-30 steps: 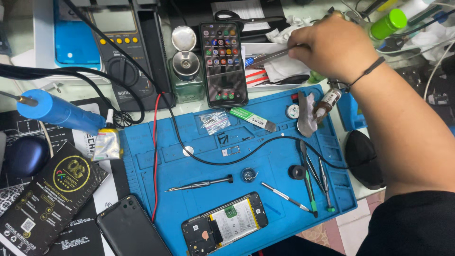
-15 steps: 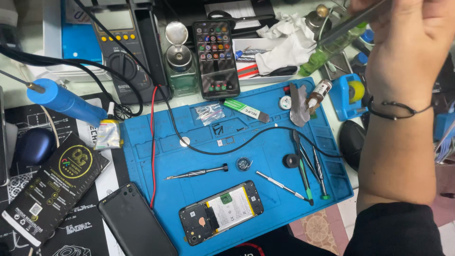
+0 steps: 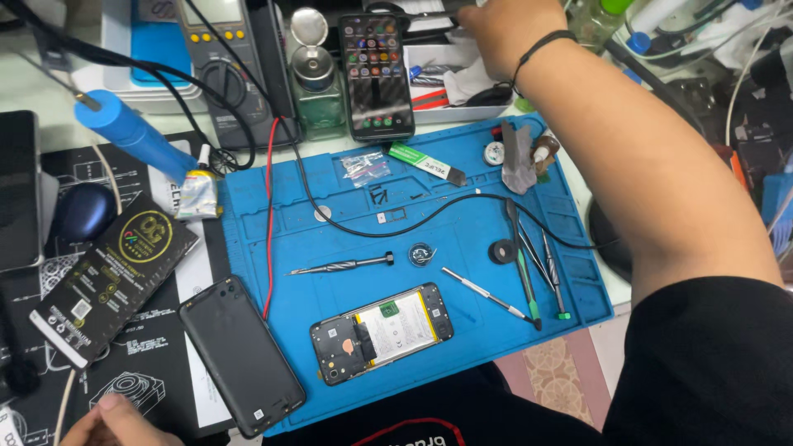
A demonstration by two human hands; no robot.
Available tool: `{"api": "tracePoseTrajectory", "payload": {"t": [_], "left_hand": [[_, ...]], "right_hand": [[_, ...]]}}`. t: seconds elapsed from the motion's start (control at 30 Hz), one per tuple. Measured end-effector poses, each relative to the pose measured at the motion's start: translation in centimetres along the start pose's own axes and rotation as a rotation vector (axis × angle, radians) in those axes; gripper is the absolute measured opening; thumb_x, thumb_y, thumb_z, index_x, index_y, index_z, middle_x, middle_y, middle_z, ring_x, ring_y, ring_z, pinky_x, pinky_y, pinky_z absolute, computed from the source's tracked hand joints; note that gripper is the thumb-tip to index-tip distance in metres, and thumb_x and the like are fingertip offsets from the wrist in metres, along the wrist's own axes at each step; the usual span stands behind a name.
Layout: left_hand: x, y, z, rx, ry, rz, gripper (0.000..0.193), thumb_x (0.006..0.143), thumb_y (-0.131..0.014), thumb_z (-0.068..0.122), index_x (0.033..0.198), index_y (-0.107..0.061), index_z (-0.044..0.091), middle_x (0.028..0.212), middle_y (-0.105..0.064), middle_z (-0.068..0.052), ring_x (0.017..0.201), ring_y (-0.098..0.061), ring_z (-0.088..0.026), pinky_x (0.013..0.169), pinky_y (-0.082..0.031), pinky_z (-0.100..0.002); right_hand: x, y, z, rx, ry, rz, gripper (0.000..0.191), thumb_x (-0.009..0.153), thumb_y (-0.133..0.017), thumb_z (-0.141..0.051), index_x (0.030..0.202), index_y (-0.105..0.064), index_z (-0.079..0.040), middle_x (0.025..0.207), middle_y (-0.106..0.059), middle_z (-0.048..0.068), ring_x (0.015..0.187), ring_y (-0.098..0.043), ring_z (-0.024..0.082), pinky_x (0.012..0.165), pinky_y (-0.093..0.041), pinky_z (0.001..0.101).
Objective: The person pries open the back cover of a smartphone on a blue repair mat, then uses a screwdriver and tweezers to work on the internal battery and components. They hold the phone and back cover while prying along the edge with a metal tool, then set the parts on the mat.
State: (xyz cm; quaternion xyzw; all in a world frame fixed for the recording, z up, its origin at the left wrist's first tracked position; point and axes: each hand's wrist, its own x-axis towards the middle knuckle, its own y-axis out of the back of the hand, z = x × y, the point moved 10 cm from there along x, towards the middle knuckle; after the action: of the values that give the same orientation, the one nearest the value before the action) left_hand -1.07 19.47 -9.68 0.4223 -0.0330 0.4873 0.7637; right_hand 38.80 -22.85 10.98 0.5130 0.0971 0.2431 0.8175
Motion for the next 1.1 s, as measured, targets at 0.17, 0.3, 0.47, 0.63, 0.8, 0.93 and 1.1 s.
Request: {"api": "tracePoseTrajectory", "payload": {"t": [0.17, 0.3, 0.47, 0.63, 0.8, 0.93, 1.1], "left_hand": [[-0.3, 0.5, 0.7, 0.009, 0.008, -0.01, 0.018, 0.113, -0.065, 0.003, 0.116, -0.057, -0.012, 0.103, -0.066, -0.018, 0.089, -0.068, -0.017, 0.087, -0.056, -0.023], [-0.4, 0.7, 1.4, 0.036, -0.038, 0.011, 0.015, 0.112, -0.068, 0.0, 0.113, -0.058, -0.012, 0.102, -0.065, -0.02, 0.089, -0.07, -0.02, 0.086, -0.058, -0.025], [-0.3, 0.1, 0.4, 0.098, -0.046, 0.029, 0.017, 0.111, -0.067, 0.001, 0.116, -0.06, -0.013, 0.101, -0.067, -0.019, 0.094, -0.07, -0.023, 0.086, -0.058, -0.029], [-0.5, 0.0, -0.8, 0.03, -0.004, 0.004, 0.019, 0.11, -0.067, 0.002, 0.118, -0.06, -0.014, 0.102, -0.067, -0.02, 0.095, -0.07, -0.022, 0.089, -0.058, -0.03], [-1.1, 0.6, -0.5, 0.058, 0.007, -0.037, 0.018, 0.11, -0.067, 0.002, 0.115, -0.059, -0.013, 0.098, -0.066, -0.02, 0.088, -0.07, -0.02, 0.088, -0.058, -0.029], [0.0, 0.3, 0.5, 0.076, -0.014, -0.033, 0.018, 0.11, -0.07, 0.003, 0.112, -0.06, -0.012, 0.095, -0.066, -0.019, 0.086, -0.07, -0.022, 0.083, -0.057, -0.029], [0.2, 0.8, 1.4, 0.077, -0.03, -0.04, 0.02, 0.109, -0.07, 0.004, 0.111, -0.061, -0.013, 0.095, -0.065, -0.021, 0.08, -0.066, -0.021, 0.079, -0.055, -0.028]], "right_hand": [[0.9, -2.5, 1.2, -0.139, -0.146, -0.259, 0.023, 0.09, -0.067, -0.015, 0.111, -0.077, -0.016, 0.1, -0.078, 0.015, 0.089, -0.076, 0.035, 0.068, -0.06, 0.0468], [0.5, -0.9, 1.5, -0.166, -0.102, -0.044, 0.027, 0.076, -0.07, -0.014, 0.099, -0.082, -0.023, 0.101, -0.072, 0.015, 0.087, -0.074, 0.034, 0.06, -0.059, 0.0444], [-0.8, -1.3, 1.3, -0.044, -0.098, 0.027, 0.024, 0.087, -0.069, -0.014, 0.109, -0.078, -0.015, 0.095, -0.073, 0.015, 0.087, -0.073, 0.035, 0.071, -0.058, 0.0462], [-0.2, -3.2, 0.0, 0.044, -0.087, -0.151, 0.028, 0.082, -0.074, -0.026, 0.108, -0.079, -0.016, 0.102, -0.072, 0.015, 0.094, -0.072, 0.035, 0.076, -0.058, 0.0481], [-0.1, -6.9, 0.8, 0.171, -0.213, -0.528, 0.037, 0.083, -0.077, -0.042, 0.1, -0.08, -0.01, 0.102, -0.074, 0.019, 0.094, -0.071, 0.036, 0.08, -0.057, 0.0449], [0.3, -4.9, 2.0, -0.085, -0.305, -0.24, 0.023, 0.083, -0.074, -0.026, 0.1, -0.083, -0.013, 0.099, -0.079, 0.015, 0.09, -0.077, 0.033, 0.072, -0.061, 0.0449], [0.2, -4.7, 2.0, -0.101, -0.351, -0.286, 0.031, 0.072, -0.081, -0.027, 0.098, -0.081, -0.01, 0.098, -0.078, 0.015, 0.089, -0.076, 0.033, 0.07, -0.061, 0.0424]]}}
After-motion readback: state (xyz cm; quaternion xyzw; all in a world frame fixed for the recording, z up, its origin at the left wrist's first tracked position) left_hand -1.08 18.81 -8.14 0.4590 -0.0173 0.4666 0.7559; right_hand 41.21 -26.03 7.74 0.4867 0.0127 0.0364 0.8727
